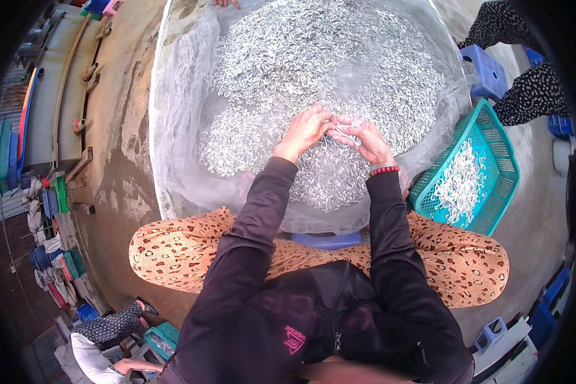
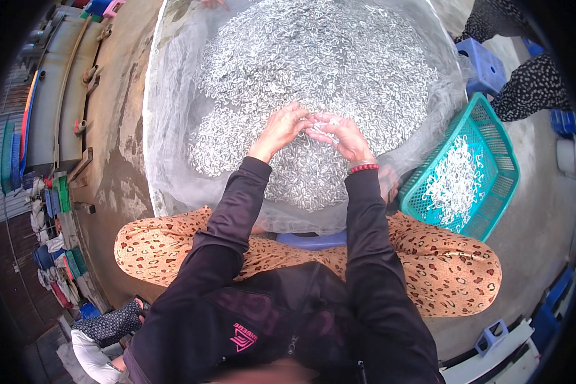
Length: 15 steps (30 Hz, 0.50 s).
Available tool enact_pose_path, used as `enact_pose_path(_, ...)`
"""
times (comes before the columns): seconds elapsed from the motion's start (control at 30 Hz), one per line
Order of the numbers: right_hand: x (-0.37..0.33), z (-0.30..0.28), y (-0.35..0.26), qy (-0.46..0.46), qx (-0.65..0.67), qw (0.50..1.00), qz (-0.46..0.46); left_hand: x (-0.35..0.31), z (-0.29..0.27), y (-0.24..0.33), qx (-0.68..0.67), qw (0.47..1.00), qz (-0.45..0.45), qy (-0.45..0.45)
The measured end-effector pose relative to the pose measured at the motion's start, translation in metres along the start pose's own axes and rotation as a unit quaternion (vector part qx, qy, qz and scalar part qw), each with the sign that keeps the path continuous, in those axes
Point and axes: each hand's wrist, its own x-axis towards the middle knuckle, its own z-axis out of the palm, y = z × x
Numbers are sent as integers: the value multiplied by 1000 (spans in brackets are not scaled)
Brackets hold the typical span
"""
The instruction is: The person sits cross-legged and repeatedly picks small silver-colored items from a large pile on a white sheet, separating them by hand and placing selected pieces into a green basket. Other workers nearby perform similar sorting actions.
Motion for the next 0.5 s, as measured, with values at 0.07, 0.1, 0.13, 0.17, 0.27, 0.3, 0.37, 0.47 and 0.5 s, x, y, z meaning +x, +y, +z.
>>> enact_pose_path(0.07,-3,1,1,-3,13,1000,5,-2,2,0,-16,1000,-2,1)
enact_pose_path(0.1,-5,2,1,13,17,1000,16,-2,3,2,-37,999,-8,-5)
enact_pose_path(0.13,-6,3,1,-4,13,1000,15,-2,4,3,-62,998,-12,-17)
enact_pose_path(0.17,-7,4,0,-5,7,1000,22,-1,4,4,-68,997,2,-24)
enact_pose_path(0.27,-7,8,-2,9,-23,1000,17,5,0,11,-86,992,-4,-96)
enact_pose_path(0.3,-8,8,-2,15,-36,999,11,7,-3,14,-190,979,-6,-79)
enact_pose_path(0.37,-5,10,-2,0,13,1000,19,11,-10,20,-367,930,-15,-31)
enact_pose_path(0.47,-6,8,4,38,103,994,14,5,-29,29,-472,867,-138,-78)
enact_pose_path(0.5,-4,7,7,5,137,991,0,8,-35,32,-459,872,-152,-76)
